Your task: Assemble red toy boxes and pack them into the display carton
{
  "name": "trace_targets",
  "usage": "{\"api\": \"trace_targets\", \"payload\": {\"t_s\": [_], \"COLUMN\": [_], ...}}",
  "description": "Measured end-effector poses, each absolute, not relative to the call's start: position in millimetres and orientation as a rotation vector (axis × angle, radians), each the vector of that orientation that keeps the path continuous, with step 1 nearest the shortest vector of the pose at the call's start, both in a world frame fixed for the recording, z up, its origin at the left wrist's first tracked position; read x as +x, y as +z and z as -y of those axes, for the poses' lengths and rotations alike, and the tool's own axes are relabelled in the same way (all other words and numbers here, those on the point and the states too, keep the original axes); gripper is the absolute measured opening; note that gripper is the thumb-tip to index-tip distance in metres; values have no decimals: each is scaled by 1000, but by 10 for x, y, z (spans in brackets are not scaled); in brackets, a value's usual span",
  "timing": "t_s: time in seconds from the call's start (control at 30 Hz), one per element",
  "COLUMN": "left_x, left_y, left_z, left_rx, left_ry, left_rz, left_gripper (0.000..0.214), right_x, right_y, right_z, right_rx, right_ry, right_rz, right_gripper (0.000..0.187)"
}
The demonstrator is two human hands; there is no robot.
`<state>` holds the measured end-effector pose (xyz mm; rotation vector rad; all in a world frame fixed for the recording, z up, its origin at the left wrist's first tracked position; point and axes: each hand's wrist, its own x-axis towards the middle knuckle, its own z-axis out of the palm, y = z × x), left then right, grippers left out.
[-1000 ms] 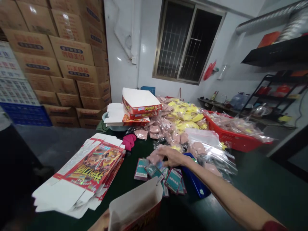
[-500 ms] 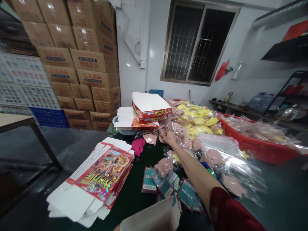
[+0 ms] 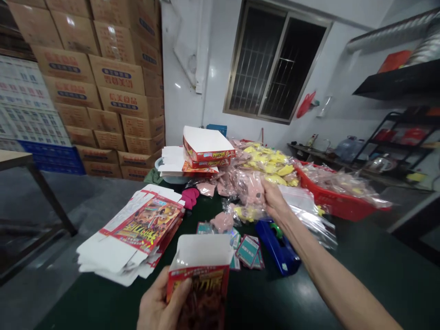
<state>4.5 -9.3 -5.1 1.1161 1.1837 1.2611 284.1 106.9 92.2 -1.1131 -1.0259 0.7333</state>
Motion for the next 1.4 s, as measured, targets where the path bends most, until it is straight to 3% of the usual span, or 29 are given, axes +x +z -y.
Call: {"api": "trace_targets", "payload": {"t_s": [0.1,0.2,0.4,0.53,0.63,0.83,0.97,1.07,1.23,1.4], "left_x": [48,66,125,151,179,176,133,118,122,123], "left_y": [25,87,126,169,218,224,230,246,244,160], "left_z": [100,94,155,228,273,316,311,306,328,399], "left_rx": [1198,1271,1476,1693,1877,1936,1838,1735,1815,2104], "left_ry": [1196,1106,1135,1206,1243,1322,1211,1128,1206,1507], "left_rz": [-1131,-1026,-980,-1001,-939,-939,-993,-989,-979,-884], "left_gripper": [42,40,31,31,27,24,31,34,33,20], "right_x": [2701,2499,2117,1907,1711,1406,1404,1442,1354,1291], "right_y": [1221,1497,1643,1649,1682,1816,1933,1951,1869,1806], "right_z": [-557,-163,146,299,427,467,400,398,470,558], "right_rx": [-1138,-1150,-1224,-1340,-1328,-1403,-1329,-1302,-1466,-1459], "right_ry": [808,675,-137,-615,-816,-773,-434,-214,-583,-711], "right_rz": [1239,1842,2653,2856,2889,2972,3130,3137,2938,2868], "right_gripper": [39,27,17,7,10,14,10,26,29,27]}}
